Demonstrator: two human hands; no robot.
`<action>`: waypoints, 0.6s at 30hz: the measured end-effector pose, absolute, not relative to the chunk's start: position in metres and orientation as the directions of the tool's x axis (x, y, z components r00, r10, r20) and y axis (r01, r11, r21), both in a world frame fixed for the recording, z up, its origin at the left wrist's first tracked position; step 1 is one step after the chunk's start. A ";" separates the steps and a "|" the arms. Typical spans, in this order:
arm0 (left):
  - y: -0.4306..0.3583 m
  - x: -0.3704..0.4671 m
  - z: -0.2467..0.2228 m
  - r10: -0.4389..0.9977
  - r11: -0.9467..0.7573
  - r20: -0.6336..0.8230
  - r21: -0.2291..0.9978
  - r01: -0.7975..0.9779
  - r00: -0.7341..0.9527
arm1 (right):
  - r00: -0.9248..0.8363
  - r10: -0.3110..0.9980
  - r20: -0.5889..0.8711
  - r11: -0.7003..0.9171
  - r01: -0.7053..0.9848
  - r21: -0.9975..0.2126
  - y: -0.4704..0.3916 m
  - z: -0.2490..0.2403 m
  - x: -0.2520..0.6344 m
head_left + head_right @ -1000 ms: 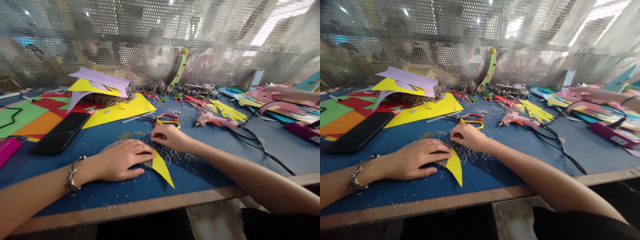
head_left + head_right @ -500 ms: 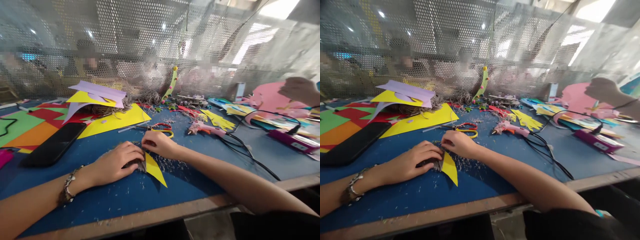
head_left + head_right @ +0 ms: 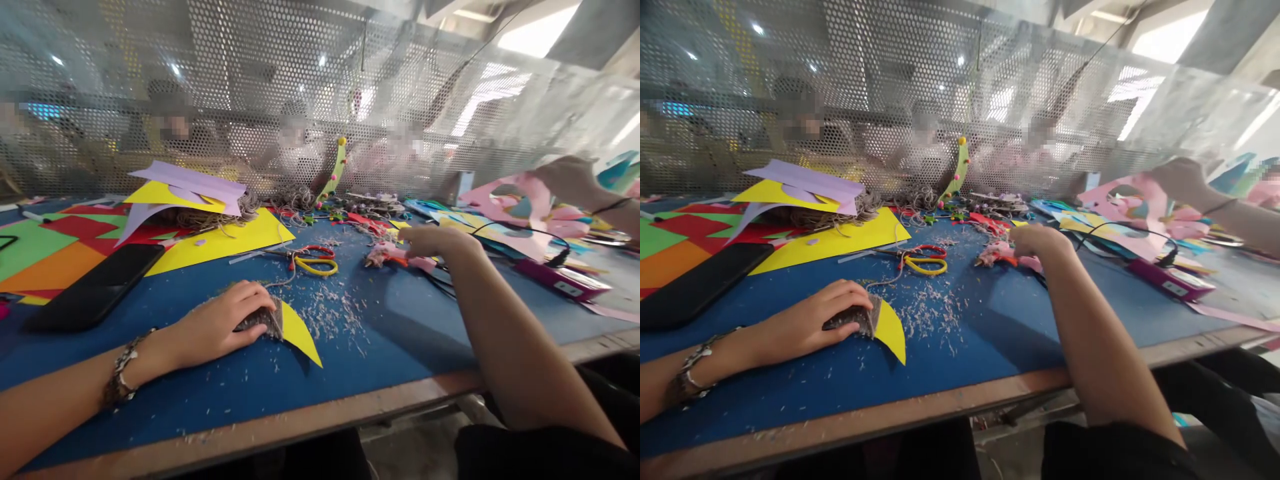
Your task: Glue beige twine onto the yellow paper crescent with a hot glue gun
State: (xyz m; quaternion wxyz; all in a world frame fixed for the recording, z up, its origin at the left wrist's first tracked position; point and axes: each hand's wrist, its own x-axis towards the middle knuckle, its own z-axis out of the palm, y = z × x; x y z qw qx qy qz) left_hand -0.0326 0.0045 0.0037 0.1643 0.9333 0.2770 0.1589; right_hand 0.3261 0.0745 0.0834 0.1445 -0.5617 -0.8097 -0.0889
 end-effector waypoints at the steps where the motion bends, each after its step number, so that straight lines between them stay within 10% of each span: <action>1: 0.004 -0.033 0.004 0.574 -0.791 0.209 0.391 0.470 0.792 | -0.329 0.917 0.224 0.341 0.940 -0.016 0.076 0.079 0.340; 9: 0.006 -0.037 0.007 0.576 -0.782 0.138 0.380 0.494 0.806 | -0.332 0.942 -0.046 0.333 0.943 0.015 0.072 0.063 0.367; 18: 0.013 -0.042 0.007 0.502 -0.837 0.162 0.337 0.431 0.849 | -0.398 0.853 0.337 0.402 0.914 0.063 0.069 0.072 0.333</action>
